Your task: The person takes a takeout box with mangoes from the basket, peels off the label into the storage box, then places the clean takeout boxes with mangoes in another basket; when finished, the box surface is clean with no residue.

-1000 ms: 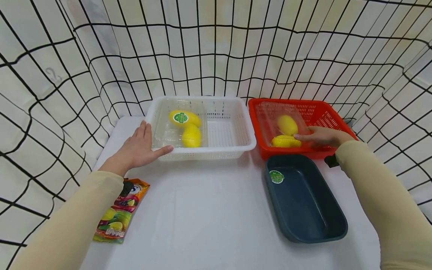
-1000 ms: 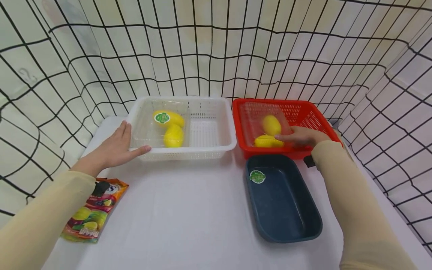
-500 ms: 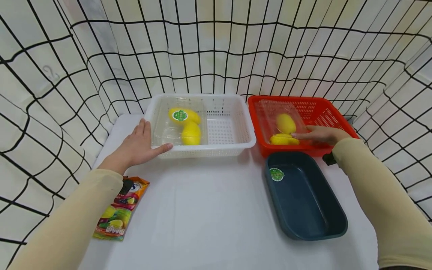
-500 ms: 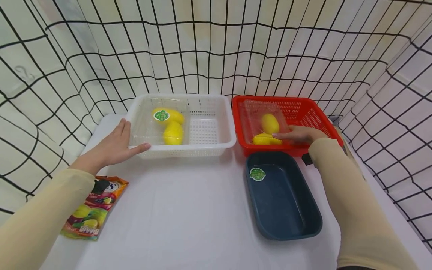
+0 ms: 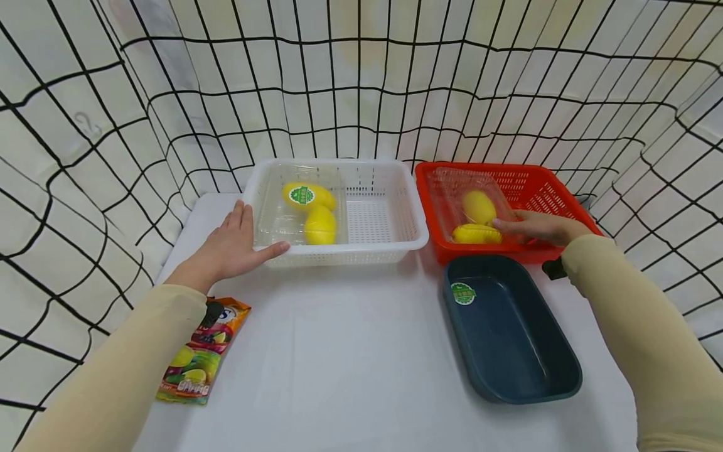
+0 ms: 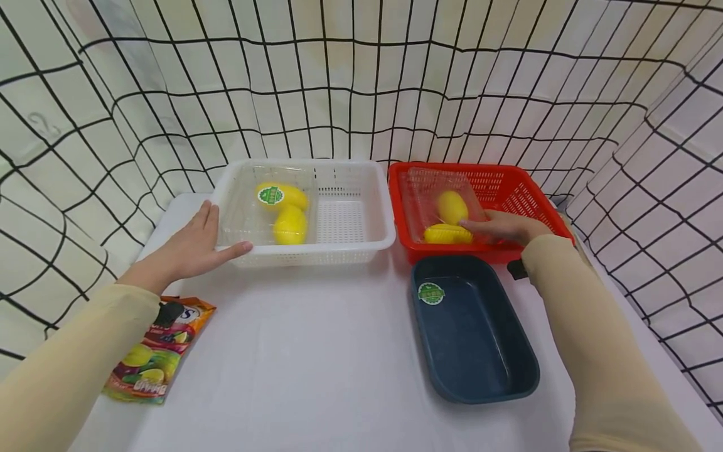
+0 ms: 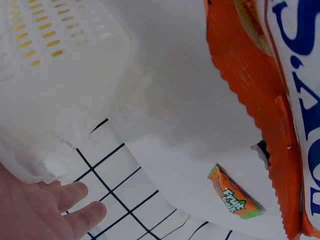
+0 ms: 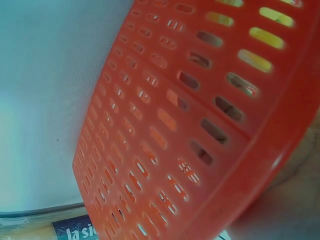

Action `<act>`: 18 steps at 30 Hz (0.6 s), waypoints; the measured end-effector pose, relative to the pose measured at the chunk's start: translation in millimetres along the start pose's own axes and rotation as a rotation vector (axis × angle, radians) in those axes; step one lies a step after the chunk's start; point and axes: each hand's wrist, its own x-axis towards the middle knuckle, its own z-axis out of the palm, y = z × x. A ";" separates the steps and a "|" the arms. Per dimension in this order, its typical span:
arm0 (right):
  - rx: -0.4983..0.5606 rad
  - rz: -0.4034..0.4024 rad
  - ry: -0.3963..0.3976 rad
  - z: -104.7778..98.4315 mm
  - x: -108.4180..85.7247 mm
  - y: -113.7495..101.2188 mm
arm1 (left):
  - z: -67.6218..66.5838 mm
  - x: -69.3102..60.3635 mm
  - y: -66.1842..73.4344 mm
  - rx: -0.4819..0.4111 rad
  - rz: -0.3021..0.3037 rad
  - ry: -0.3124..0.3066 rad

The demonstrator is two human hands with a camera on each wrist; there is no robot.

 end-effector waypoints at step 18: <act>-0.164 0.040 0.215 -34.2 -21.9 -61.2 | 0.9 0.3 -0.1 -0.044 -0.008 0.008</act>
